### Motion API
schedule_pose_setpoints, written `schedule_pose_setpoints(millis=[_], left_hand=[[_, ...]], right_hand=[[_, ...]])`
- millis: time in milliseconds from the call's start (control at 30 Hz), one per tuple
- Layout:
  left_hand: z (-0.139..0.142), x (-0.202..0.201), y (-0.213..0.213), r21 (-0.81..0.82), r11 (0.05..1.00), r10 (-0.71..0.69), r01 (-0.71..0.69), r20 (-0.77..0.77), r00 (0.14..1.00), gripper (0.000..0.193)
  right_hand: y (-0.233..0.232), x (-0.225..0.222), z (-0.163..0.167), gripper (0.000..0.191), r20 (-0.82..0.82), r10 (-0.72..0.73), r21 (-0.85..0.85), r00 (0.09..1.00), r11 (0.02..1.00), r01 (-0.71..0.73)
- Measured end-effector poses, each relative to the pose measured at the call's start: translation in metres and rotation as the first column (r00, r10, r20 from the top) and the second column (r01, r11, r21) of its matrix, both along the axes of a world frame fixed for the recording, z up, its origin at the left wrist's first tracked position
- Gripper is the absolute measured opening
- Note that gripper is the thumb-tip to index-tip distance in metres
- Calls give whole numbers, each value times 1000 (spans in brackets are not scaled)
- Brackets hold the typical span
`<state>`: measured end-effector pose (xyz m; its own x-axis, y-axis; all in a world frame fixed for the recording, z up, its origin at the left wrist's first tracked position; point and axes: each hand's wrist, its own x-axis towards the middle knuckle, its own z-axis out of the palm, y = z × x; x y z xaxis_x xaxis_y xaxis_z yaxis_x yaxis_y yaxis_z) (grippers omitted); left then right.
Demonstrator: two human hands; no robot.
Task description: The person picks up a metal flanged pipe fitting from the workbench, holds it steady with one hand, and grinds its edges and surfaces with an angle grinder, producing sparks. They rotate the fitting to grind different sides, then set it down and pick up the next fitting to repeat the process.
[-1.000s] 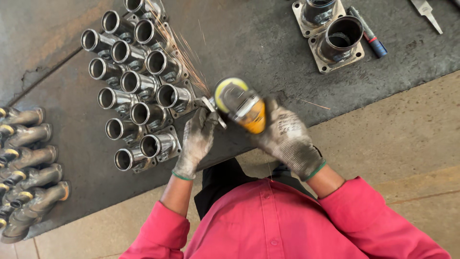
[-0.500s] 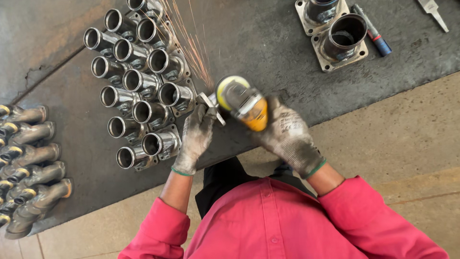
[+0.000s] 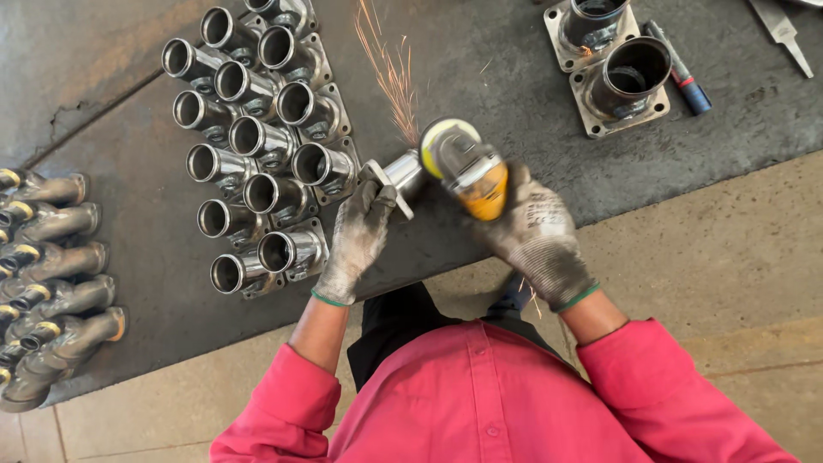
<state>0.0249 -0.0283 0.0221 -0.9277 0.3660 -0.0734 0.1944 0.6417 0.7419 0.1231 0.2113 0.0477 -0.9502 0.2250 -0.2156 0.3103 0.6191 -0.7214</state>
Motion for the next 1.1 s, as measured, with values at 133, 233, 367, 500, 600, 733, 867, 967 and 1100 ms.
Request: schedule_pose_setpoints(millis=[133,233,367,500,600,733,867,967,1100], left_hand=[[-1,-2,-2,-97,985,-161,145,-198,967,19],[-2,-5,-5,-140,945,-327,295,-411,851,16],[-7,-6,-6,62,994,-85,89,-55,995,18],[-12,-9,-9,-114,963,-268,243,-333,904,20],[-15,-11,-12,-220,919,-393,326,-471,790,17],[-20,-13,-12,-124,980,-177,155,-191,965,22],[-23,-14,-11,-80,989,-140,128,-162,977,24],[-22,-13,-11,-66,991,-125,115,-171,977,24],[-19,-11,-9,6,1000,29,-29,3,1000,25]], right_hand=[[-7,-2,5,70,-122,123,19,985,992,-122],[-15,-5,6,71,259,30,-22,965,999,-26],[-5,-2,1,78,91,-1,-28,996,1000,4],[-6,7,-7,69,-270,112,-34,956,991,-126],[-14,6,-9,75,-176,100,-52,979,992,-111],[-7,1,-7,80,157,1,-16,988,1000,2],[-5,5,-3,73,-120,27,-45,992,998,-33],[-13,6,-3,77,-200,100,-70,975,991,-116],[-10,2,-6,77,-28,23,-92,999,995,-26]])
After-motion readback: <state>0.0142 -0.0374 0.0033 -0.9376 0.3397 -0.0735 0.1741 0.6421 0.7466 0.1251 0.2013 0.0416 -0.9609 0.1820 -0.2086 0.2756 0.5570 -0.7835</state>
